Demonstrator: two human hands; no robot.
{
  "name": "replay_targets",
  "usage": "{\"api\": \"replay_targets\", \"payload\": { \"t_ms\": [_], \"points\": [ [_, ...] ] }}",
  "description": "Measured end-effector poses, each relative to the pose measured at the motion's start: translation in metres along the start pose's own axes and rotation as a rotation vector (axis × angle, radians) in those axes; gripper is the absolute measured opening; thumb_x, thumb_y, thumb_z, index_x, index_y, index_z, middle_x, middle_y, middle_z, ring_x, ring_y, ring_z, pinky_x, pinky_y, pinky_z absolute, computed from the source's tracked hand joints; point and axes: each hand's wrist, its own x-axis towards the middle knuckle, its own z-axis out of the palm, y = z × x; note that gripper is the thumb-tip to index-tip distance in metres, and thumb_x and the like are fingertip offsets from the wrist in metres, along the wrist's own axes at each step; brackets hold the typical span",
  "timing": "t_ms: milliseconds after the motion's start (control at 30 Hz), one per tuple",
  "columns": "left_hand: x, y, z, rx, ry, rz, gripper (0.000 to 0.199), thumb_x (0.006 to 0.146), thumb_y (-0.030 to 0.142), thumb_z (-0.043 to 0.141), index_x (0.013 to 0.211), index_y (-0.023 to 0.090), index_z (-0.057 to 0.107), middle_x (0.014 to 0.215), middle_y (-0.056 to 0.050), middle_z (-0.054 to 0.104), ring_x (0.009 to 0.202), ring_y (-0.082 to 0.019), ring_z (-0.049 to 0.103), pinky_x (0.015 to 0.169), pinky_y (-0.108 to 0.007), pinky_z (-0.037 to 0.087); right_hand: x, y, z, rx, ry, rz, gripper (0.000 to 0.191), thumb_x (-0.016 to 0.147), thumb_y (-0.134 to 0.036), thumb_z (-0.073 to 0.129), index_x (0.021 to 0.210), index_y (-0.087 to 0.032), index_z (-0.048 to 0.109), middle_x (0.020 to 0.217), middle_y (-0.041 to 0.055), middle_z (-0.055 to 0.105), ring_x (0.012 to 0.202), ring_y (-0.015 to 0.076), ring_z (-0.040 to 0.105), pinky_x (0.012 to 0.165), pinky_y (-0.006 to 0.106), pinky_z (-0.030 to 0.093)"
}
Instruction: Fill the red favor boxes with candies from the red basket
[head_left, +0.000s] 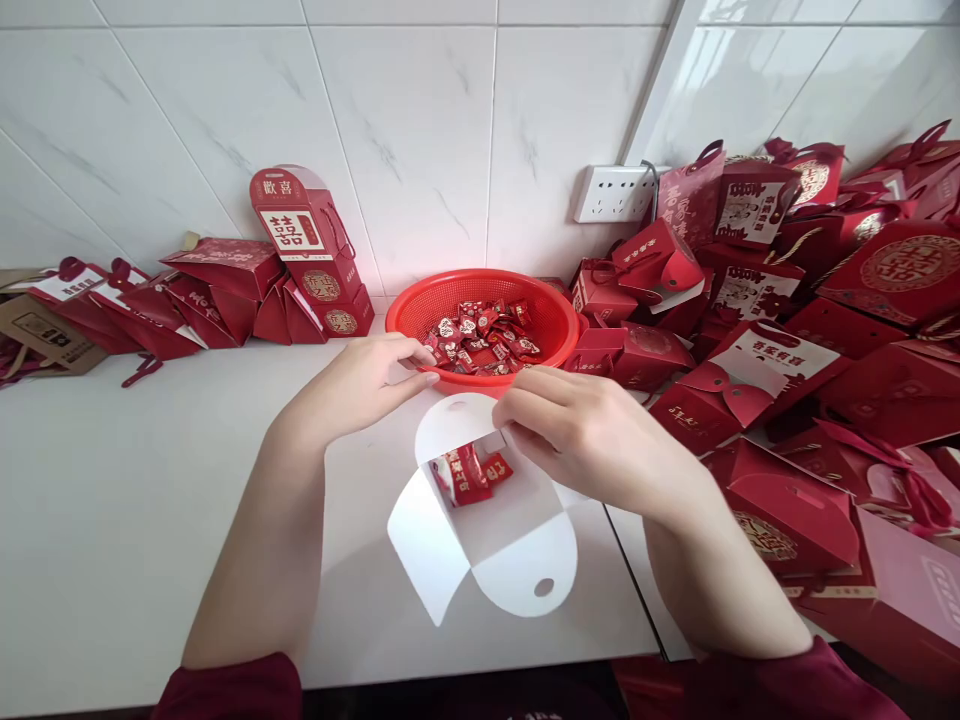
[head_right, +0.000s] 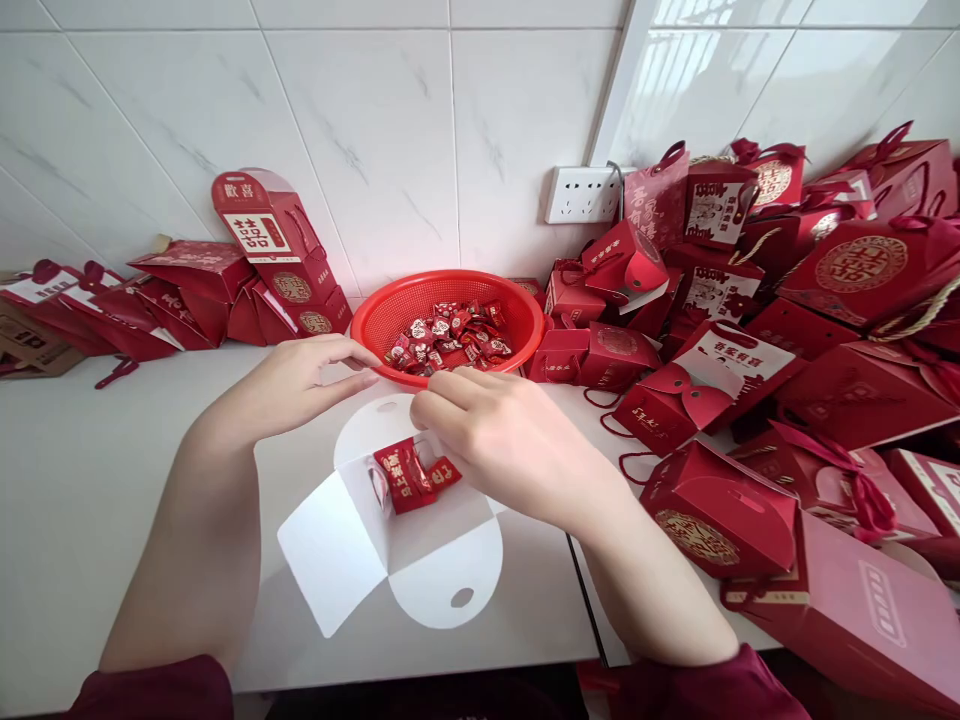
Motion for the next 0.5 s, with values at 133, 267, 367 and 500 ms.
{"api": "replay_targets", "payload": {
  "t_ms": [133,267,367,500],
  "points": [
    [0.001,-0.008,-0.001,0.000,0.024,-0.073,0.031,0.091,0.049,0.056,0.107,0.026,0.072,0.112,-0.001,0.072,0.104,-0.023,0.065,0.087,-0.032,0.051,-0.003,0.001,-0.008,-0.058,0.015,-0.001,0.021,0.094,-0.007,0.045,0.084,-0.021,0.058,0.078,0.0039,0.060,0.069,0.0174,0.049,0.063,0.032,0.037],
    [0.005,-0.014,0.003,-0.026,0.031,-0.127,0.031,0.091,0.048,0.055,0.106,0.026,0.071,0.113,-0.002,0.073,0.104,-0.023,0.067,0.087,-0.031,0.052,0.011,0.009,0.011,-0.067,-0.179,0.102,0.018,0.091,-0.007,0.050,0.083,-0.020,0.060,0.082,0.0028,0.065,0.067,0.0158,0.053,0.057,0.030,0.030],
    [0.007,-0.019,0.008,-0.009,0.065,-0.162,0.027,0.091,0.045,0.055,0.101,0.026,0.072,0.109,-0.001,0.074,0.102,-0.022,0.068,0.086,-0.031,0.052,0.021,0.018,0.029,-0.111,-0.348,0.259,0.018,0.092,-0.007,0.049,0.084,-0.019,0.062,0.081,0.0031,0.068,0.064,0.0157,0.057,0.052,0.030,0.023],
    [0.012,-0.032,0.012,0.032,0.131,-0.194,0.025,0.091,0.040,0.052,0.097,0.025,0.071,0.107,-0.002,0.074,0.098,-0.022,0.068,0.084,-0.031,0.052,0.026,0.027,0.036,-0.142,-0.420,0.396,0.018,0.096,-0.012,0.047,0.090,-0.017,0.063,0.080,0.0054,0.070,0.066,0.0188,0.063,0.051,0.030,0.021]
  ]
}}
